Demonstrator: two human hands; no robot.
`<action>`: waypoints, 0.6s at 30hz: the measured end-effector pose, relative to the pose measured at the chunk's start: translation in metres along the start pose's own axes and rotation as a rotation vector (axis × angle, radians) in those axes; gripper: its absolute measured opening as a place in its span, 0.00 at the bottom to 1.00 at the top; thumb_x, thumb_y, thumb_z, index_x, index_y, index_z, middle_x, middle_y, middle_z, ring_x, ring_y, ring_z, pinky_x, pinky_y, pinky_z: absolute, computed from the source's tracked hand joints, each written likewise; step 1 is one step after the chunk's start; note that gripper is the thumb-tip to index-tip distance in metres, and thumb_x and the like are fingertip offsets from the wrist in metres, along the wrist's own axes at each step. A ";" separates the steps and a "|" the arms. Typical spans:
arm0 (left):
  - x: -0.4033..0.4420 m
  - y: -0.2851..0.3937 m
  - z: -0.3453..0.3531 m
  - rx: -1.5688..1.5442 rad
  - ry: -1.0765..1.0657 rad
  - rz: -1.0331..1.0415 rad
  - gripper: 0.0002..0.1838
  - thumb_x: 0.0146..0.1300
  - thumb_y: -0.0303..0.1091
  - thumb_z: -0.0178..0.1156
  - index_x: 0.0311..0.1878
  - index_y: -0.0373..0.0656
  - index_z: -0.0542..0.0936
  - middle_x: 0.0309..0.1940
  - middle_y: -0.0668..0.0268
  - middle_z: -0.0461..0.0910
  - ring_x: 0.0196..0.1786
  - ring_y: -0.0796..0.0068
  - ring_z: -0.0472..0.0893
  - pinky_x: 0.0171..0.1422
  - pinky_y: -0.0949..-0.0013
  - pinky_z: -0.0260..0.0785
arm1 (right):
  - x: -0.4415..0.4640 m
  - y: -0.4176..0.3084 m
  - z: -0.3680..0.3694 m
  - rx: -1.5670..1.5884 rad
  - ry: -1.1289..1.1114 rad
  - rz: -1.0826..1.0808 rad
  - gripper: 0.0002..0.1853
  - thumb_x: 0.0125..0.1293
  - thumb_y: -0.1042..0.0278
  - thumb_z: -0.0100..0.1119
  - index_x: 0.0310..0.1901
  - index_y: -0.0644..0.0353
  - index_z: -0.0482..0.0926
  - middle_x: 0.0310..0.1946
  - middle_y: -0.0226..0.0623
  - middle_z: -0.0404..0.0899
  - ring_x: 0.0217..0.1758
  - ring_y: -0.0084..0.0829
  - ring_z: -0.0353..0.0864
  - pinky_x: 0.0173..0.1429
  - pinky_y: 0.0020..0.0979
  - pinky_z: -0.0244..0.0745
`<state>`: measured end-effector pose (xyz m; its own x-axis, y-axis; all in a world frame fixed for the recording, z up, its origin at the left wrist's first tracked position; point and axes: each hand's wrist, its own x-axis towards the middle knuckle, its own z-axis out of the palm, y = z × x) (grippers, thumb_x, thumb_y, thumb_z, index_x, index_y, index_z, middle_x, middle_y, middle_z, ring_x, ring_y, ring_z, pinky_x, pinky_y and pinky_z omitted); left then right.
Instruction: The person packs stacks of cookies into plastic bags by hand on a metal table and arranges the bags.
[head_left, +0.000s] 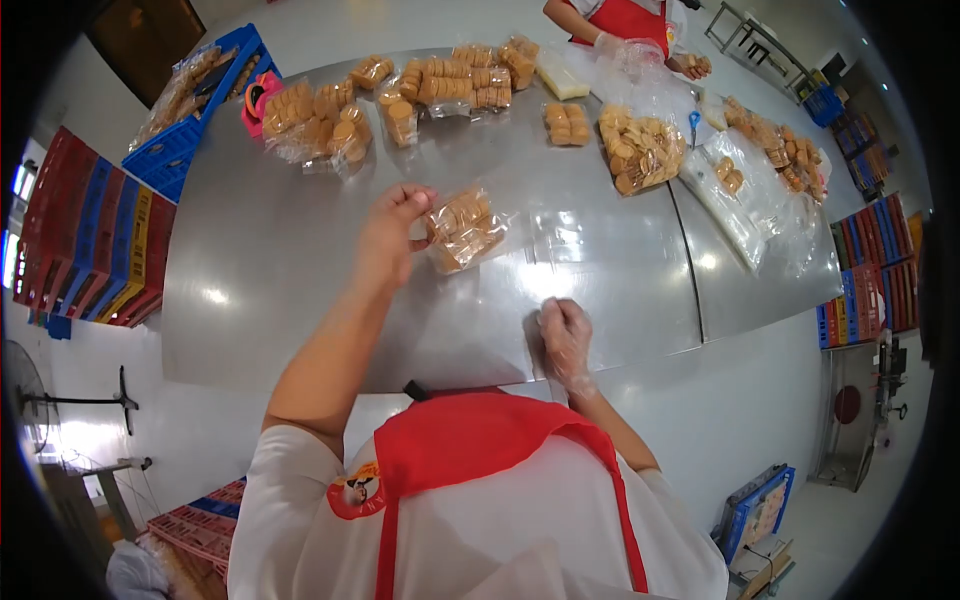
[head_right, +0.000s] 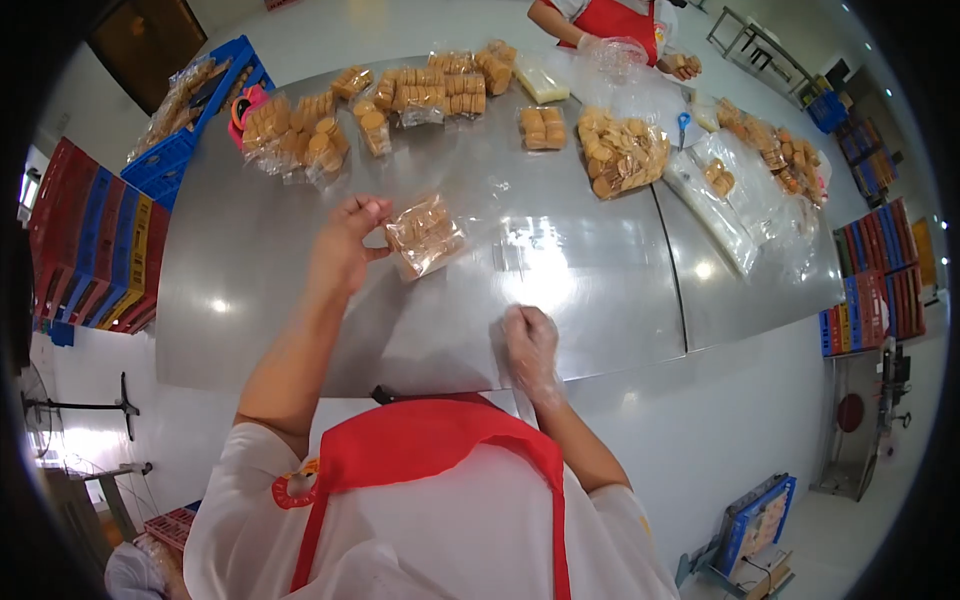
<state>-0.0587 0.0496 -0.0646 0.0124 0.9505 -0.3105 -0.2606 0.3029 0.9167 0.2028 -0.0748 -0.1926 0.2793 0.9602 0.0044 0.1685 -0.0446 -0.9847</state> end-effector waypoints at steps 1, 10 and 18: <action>-0.001 0.004 -0.006 -0.041 -0.037 -0.081 0.04 0.72 0.33 0.57 0.45 0.45 0.78 0.54 0.67 0.78 0.57 0.66 0.72 0.58 0.43 0.71 | 0.006 -0.009 0.005 -0.060 -0.077 -0.137 0.13 0.72 0.69 0.57 0.32 0.71 0.79 0.22 0.41 0.75 0.26 0.30 0.74 0.34 0.34 0.71; -0.019 -0.079 -0.050 -0.082 -0.138 0.043 0.32 0.62 0.25 0.60 0.70 0.49 0.65 0.72 0.61 0.65 0.71 0.57 0.67 0.68 0.41 0.67 | 0.021 -0.016 0.045 -0.267 -0.100 -0.393 0.08 0.66 0.76 0.55 0.44 0.66 0.81 0.35 0.52 0.81 0.38 0.50 0.82 0.46 0.45 0.77; -0.044 -0.130 -0.030 0.397 -0.276 0.350 0.65 0.50 0.21 0.73 0.82 0.38 0.35 0.77 0.51 0.57 0.79 0.54 0.60 0.81 0.59 0.52 | 0.035 -0.022 0.056 -0.299 -0.362 -0.485 0.49 0.49 0.86 0.48 0.78 0.64 0.48 0.66 0.61 0.69 0.69 0.55 0.71 0.72 0.42 0.67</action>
<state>-0.0540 -0.0337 -0.1775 0.2554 0.9653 0.0550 0.0855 -0.0792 0.9932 0.1562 -0.0250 -0.1808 -0.2191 0.9203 0.3240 0.4638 0.3904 -0.7953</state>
